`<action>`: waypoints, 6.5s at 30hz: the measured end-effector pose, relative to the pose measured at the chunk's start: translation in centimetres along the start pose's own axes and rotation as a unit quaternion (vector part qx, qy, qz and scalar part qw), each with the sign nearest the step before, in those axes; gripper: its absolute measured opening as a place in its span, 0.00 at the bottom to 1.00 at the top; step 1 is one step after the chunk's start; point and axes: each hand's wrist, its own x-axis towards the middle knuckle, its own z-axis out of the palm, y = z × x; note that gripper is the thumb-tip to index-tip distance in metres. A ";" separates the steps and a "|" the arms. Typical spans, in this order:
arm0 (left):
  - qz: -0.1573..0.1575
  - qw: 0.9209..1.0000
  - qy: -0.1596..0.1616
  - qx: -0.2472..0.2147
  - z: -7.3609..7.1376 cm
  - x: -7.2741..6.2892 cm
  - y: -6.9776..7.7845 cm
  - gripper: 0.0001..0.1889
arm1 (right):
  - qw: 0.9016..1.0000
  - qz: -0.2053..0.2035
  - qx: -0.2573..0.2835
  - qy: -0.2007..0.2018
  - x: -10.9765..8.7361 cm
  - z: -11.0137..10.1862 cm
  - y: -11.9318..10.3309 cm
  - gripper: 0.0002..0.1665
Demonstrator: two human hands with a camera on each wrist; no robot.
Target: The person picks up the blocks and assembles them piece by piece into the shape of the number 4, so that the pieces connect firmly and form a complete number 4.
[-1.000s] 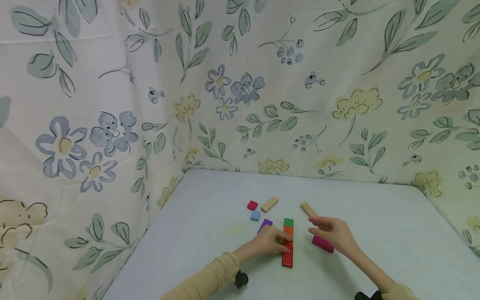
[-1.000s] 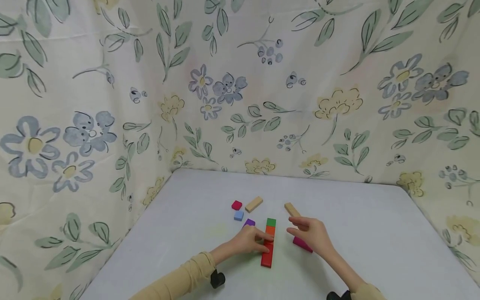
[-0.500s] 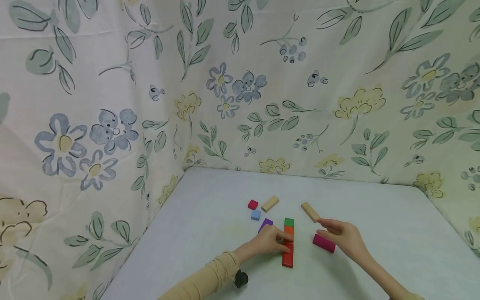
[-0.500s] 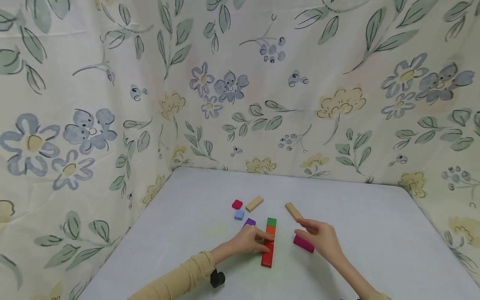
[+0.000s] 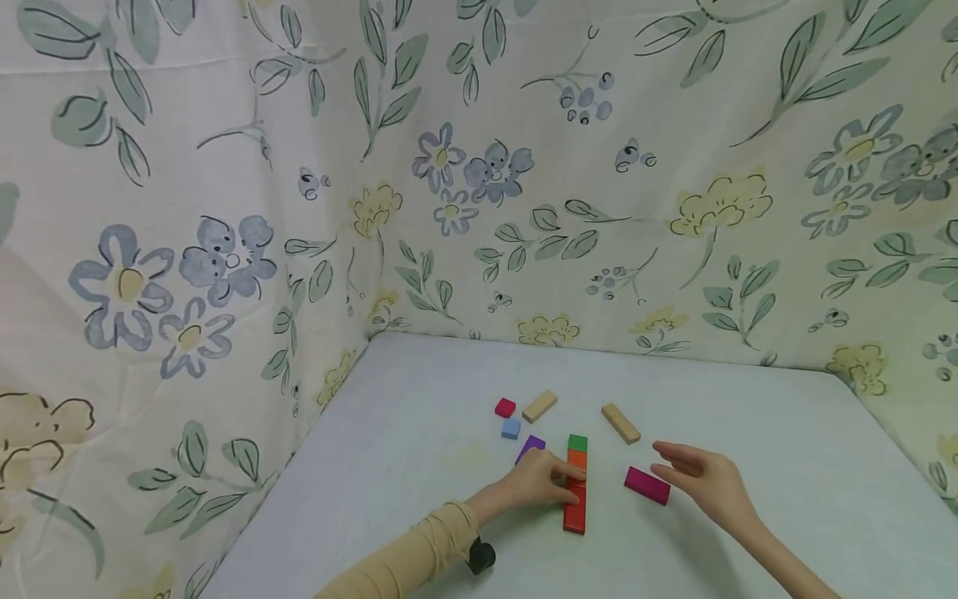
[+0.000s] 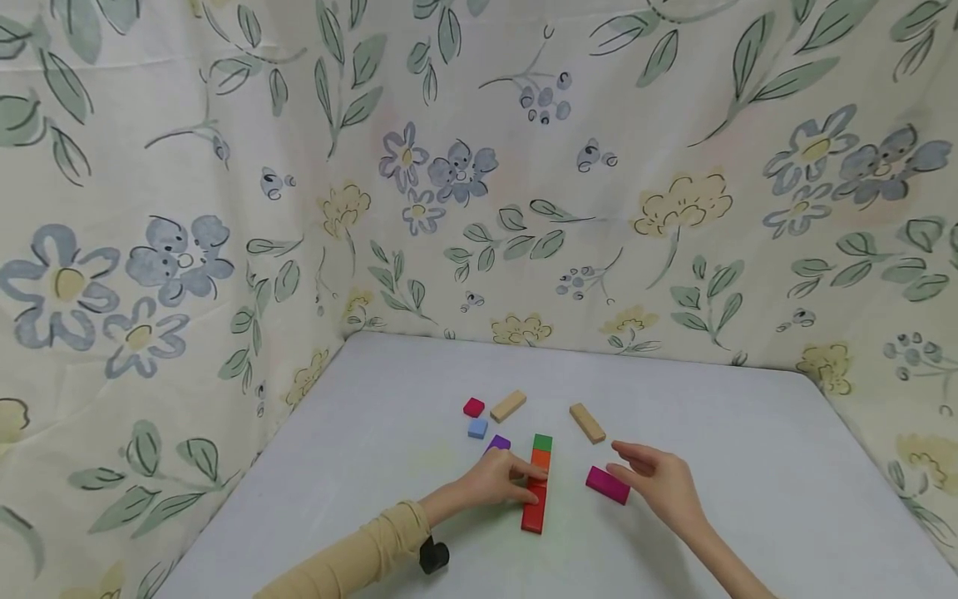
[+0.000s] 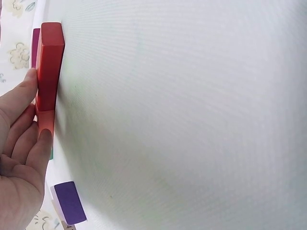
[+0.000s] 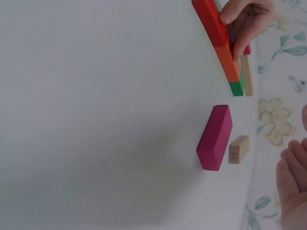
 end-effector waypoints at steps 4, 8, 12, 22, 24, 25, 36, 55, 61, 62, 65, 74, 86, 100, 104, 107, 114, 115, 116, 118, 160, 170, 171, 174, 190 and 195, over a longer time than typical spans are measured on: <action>0.000 1.000 -0.002 0.000 0.0 0.0 0.0 0.18 | 1.000 0.002 -0.002 0.005 -0.2 -0.1 0.4 0.28; 0.003 1.000 0.000 0.004 0.0 0.0 -0.1 0.18 | 1.000 0.015 -0.005 0.001 -0.5 0.0 0.6 0.30; 0.004 1.000 0.002 0.006 0.0 0.0 -0.2 0.18 | 1.000 0.023 -0.004 -0.001 -0.7 0.0 0.8 0.30; 0.001 1.000 -0.001 0.000 0.0 0.0 -0.1 0.18 | 0.999 0.037 -0.001 -0.007 -0.8 0.4 1.5 0.31; 0.000 1.000 -0.001 -0.001 0.0 0.0 0.0 0.18 | 0.999 0.040 0.000 -0.010 -0.8 0.5 1.8 0.31; -0.001 1.000 -0.001 -0.001 0.0 0.0 0.0 0.18 | 0.999 0.041 -0.001 -0.011 -0.8 0.6 2.0 0.31; -0.002 1.000 -0.001 -0.004 0.0 -0.1 0.2 0.18 | 0.999 0.047 -0.007 -0.022 -1.0 0.8 3.0 0.29; -0.004 1.000 0.000 -0.004 0.0 -0.1 0.2 0.18 | 0.997 0.070 -0.027 -0.038 -1.2 1.3 4.2 0.30; -0.009 1.000 -0.003 -0.011 0.0 0.0 0.2 0.18 | 0.996 0.065 -0.040 -0.040 -1.3 1.6 4.6 0.29; -0.010 1.000 -0.004 -0.011 0.0 0.0 0.2 0.18 | 0.996 0.066 -0.040 -0.039 -1.2 1.7 4.6 0.29; -0.010 1.000 -0.004 -0.010 0.0 0.0 0.2 0.18 | 0.996 0.067 -0.040 -0.038 -1.2 1.7 4.7 0.29; -0.003 1.000 -0.003 0.000 -0.1 -0.1 0.3 0.18 | 0.996 0.063 -0.043 -0.039 -1.1 1.8 4.7 0.29; -0.019 1.000 -0.004 -0.005 0.1 0.0 0.3 0.18 | 0.996 0.029 -0.081 -0.021 -1.1 2.2 4.9 0.27; -0.013 1.000 -0.004 0.000 0.0 0.1 0.2 0.18 | 0.994 0.003 -0.112 0.000 -1.1 2.4 4.9 0.23; -0.009 1.000 -0.003 0.007 0.1 0.1 0.1 0.18 | 0.994 0.008 -0.106 -0.003 -1.2 2.3 4.8 0.23; -0.007 1.000 -0.001 0.012 0.1 0.1 0.1 0.18 | 0.995 0.006 -0.103 -0.004 -1.2 2.3 4.8 0.23; -0.011 1.000 -0.003 0.007 -0.1 -0.1 0.5 0.18 | 0.996 0.016 -0.086 -0.012 -1.4 2.2 4.9 0.23; -0.011 1.000 -0.003 0.006 -0.1 -0.1 0.5 0.18 | 0.996 0.017 -0.084 -0.011 -1.4 2.2 4.9 0.23; -0.011 1.000 -0.002 0.005 -0.1 -0.1 0.5 0.18 | 0.996 0.018 -0.082 -0.011 -1.4 2.2 4.9 0.22; -0.010 1.000 -0.001 0.005 -0.1 -0.1 0.5 0.18 | 0.997 0.020 -0.077 -0.014 -1.4 2.2 4.8 0.22; -0.011 1.000 0.001 0.001 0.0 -0.1 0.3 0.18 | 0.997 -0.075 -0.027 0.016 0.8 -0.4 2.0 0.22; -0.019 1.000 -0.001 0.002 -0.1 -0.1 0.5 0.18 | 0.993 -0.110 -0.032 0.024 1.9 -1.3 1.0 0.21; -0.021 1.000 -0.001 0.002 -0.2 -0.2 0.5 0.17 | 0.993 -0.114 -0.031 0.026 2.0 -1.4 0.9 0.21; -0.024 1.000 -0.001 0.001 -0.1 -0.2 0.5 0.17 | 0.991 -0.128 -0.029 0.032 2.2 -1.6 0.6 0.21; -0.013 1.000 -0.001 0.010 0.0 0.0 0.4 0.17 | 0.989 -0.141 -0.027 0.034 3.4 -1.9 -0.7 0.21; -0.016 1.000 0.000 -0.001 -0.1 0.0 0.4 0.17 | 0.990 -0.137 -0.018 0.026 3.8 -1.6 -0.5 0.21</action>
